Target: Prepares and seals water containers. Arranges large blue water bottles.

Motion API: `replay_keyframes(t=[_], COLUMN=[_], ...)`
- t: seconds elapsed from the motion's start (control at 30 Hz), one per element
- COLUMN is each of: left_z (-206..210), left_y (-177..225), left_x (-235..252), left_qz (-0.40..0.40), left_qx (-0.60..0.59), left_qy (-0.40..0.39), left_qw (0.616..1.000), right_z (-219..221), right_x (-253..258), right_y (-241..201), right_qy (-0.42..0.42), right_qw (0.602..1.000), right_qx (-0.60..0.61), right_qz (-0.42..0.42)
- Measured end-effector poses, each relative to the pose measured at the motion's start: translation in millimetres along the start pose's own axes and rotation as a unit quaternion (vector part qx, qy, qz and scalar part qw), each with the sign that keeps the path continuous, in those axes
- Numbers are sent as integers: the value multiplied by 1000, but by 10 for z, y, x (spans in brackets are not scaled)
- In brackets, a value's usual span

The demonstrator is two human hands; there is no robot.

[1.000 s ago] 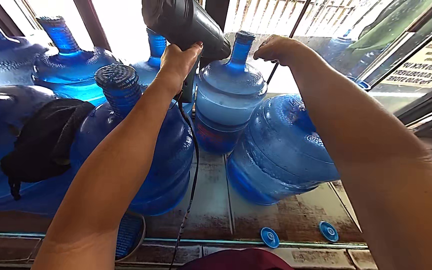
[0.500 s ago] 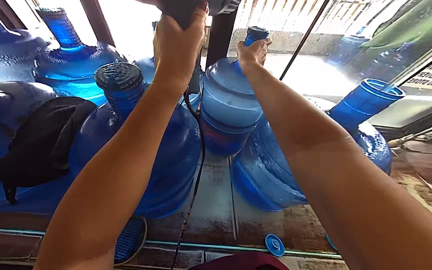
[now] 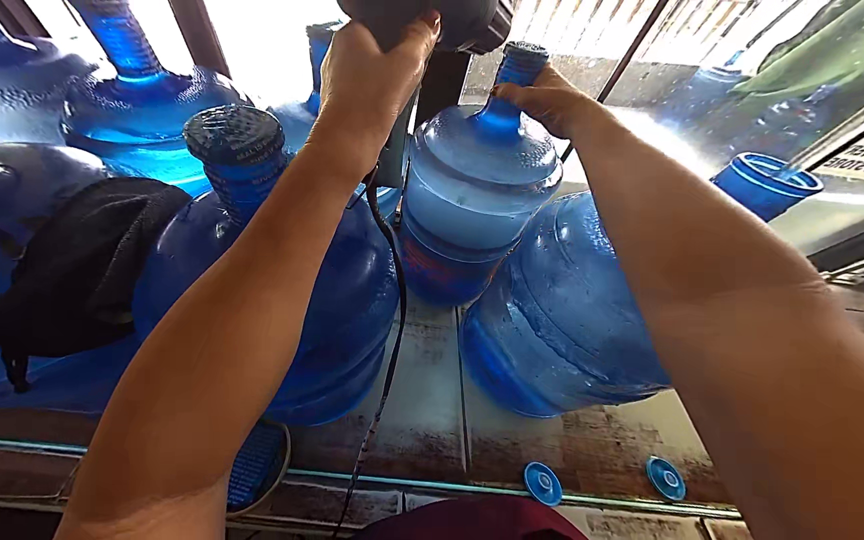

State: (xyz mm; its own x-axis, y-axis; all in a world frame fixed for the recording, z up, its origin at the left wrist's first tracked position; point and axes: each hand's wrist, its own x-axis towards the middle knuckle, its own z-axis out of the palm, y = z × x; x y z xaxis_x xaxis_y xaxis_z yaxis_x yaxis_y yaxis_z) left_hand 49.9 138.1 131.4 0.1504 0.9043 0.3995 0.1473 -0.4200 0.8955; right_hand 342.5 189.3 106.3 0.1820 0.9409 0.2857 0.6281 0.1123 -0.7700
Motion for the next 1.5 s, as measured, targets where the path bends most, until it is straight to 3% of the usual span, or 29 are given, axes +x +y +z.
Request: replay_keyframes(t=[0.1, 0.23, 0.3, 0.47, 0.53, 0.63, 0.73, 0.8, 0.87, 0.93, 1.07, 1.17, 1.3, 1.4, 1.5], left_z=[18, 38, 45, 64, 86, 172, 269, 346, 440, 563, 821, 953, 1001, 847, 621], left_y=[-3, -22, -29, -63, -67, -19, 56, 93, 104, 87, -11, -79, -66, 40, 322], left_x=[11, 20, 15, -37, -24, 75, 283, 437, 571, 688, 907, 1009, 960, 841, 555], left_qz=[-18, -19, -27, -54, -73, -93, -120, -128, -140, -149, -160, -165, -169, -153, -108], left_qx=[9, 16, 14, -2, -22, -48, -56, -62, -70, -76, -71, -78, -84, -25, 86], left_qy=[-15, -23, -24, -34, -28, 4, 23, 9, -7, -20, -44, -62, -57, -22, 23], left_qw=[1000, 999, 999, 998, 997, 995, 991, 990, 988, 986, 984, 981, 980, 988, 990], right_z=[-110, -232, -293, -338, -349, -420, -548, -631, -715, -798, -817, -747, -605, -472, -437], right_x=[-50, -325, -469, -1433, -2048, -2847, -3439, -3730, -3975, -4233, -4725, -4989, -5122, -5182, -5265], right_y=[-75, -441, -607, -876, -927, -580, -207, 88, 446, 853, 1633, 1916, 2153, 2384, 2587], right_qy=[-21, -78, -109, -155, -195, -229, -324, -342, -349, -341, -264, -223, -229, -240, -227], right_qw=[979, 914, 892, 906, 911, 921, 911, 900, 893, 894, 877, 862, 828, 785, 777], right_qx=[-185, -364, -420, -387, -339, -198, -13, 76, 164, 250, 401, 455, 508, 567, 578], right_qz=[86, 159, 126, -78, -129, -245, -255, -259, -231, -149, -12, 29, 55, 73, 103])
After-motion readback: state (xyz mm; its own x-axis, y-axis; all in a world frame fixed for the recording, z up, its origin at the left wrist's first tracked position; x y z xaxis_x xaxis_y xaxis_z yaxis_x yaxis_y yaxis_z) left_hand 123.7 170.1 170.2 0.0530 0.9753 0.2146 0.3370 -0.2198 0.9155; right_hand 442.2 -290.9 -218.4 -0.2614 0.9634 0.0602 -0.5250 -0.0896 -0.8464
